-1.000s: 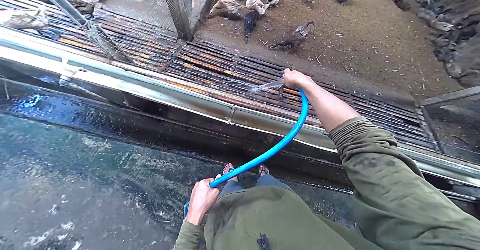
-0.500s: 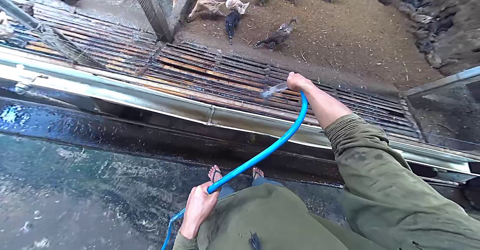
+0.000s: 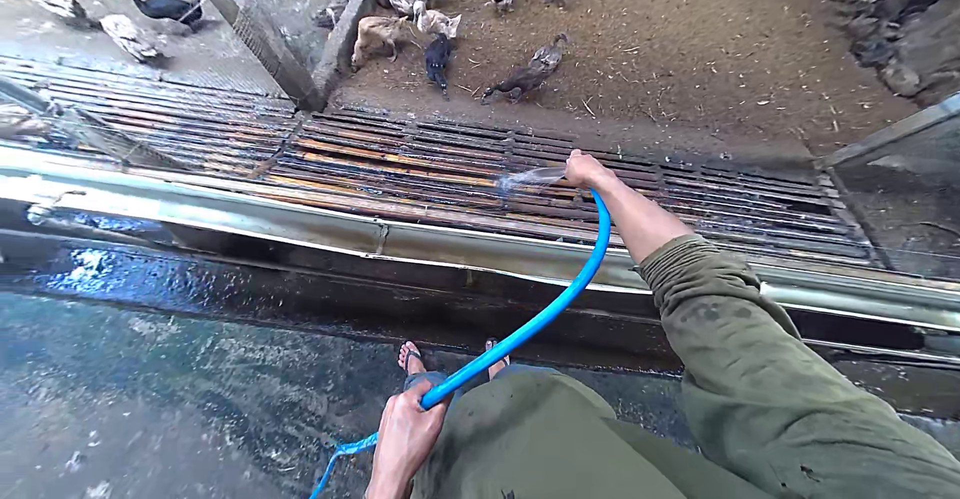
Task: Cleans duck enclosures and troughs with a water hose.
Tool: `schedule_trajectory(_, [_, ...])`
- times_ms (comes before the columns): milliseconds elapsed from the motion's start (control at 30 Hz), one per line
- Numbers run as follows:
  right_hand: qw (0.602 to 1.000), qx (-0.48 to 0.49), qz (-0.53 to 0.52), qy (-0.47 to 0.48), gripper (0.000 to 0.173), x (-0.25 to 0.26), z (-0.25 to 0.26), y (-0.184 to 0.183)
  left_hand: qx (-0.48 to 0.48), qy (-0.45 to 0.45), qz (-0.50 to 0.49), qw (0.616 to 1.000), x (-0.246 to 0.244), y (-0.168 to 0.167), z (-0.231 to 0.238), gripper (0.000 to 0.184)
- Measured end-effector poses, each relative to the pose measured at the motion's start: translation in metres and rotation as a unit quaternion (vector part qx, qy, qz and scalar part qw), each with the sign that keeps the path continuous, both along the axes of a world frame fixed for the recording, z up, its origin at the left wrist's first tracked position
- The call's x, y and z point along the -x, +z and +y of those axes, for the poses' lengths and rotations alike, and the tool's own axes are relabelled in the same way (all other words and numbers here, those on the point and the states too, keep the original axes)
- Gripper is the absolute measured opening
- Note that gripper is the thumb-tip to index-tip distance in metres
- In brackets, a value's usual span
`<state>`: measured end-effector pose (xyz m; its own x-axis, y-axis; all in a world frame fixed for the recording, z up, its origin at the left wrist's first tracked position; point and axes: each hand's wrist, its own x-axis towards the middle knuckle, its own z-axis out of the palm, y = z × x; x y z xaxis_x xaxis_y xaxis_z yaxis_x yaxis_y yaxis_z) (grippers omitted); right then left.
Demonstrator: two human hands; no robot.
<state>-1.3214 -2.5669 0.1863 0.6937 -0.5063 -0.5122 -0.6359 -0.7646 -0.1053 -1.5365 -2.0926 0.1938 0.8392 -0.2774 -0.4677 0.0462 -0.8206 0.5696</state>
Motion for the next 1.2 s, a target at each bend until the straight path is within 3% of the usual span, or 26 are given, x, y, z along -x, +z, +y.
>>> schedule_trajectory(433, [0.995, -0.024, -0.085, -0.04, 0.051, 0.06, -0.045, 0.004, -0.029, -0.004, -0.023, 0.999, 0.059, 0.01, -0.036, 0.034])
schedule_trajectory(567, [0.993, -0.02, -0.1, -0.054, 0.053, 0.082, -0.043, 0.02, -0.028, -0.001, -0.046, 0.999, 0.087, 0.015, -0.038, 0.034])
schedule_trajectory(800, [0.991, -0.015, -0.128, -0.044, 0.055, 0.138, -0.039, 0.046, -0.006, 0.006, -0.063, 0.998, 0.168, 0.023, -0.045, 0.038])
schedule_trajectory(1033, [0.99, 0.003, -0.138, -0.014, 0.055, 0.2, -0.044, 0.061, 0.101, 0.002, -0.085, 0.991, 0.267, 0.029, -0.052, 0.063])
schedule_trajectory(1200, [0.993, 0.013, -0.116, 0.003, 0.052, 0.237, -0.047, 0.075, 0.142, 0.025, -0.127, 0.981, 0.312, 0.036, -0.061, 0.055])
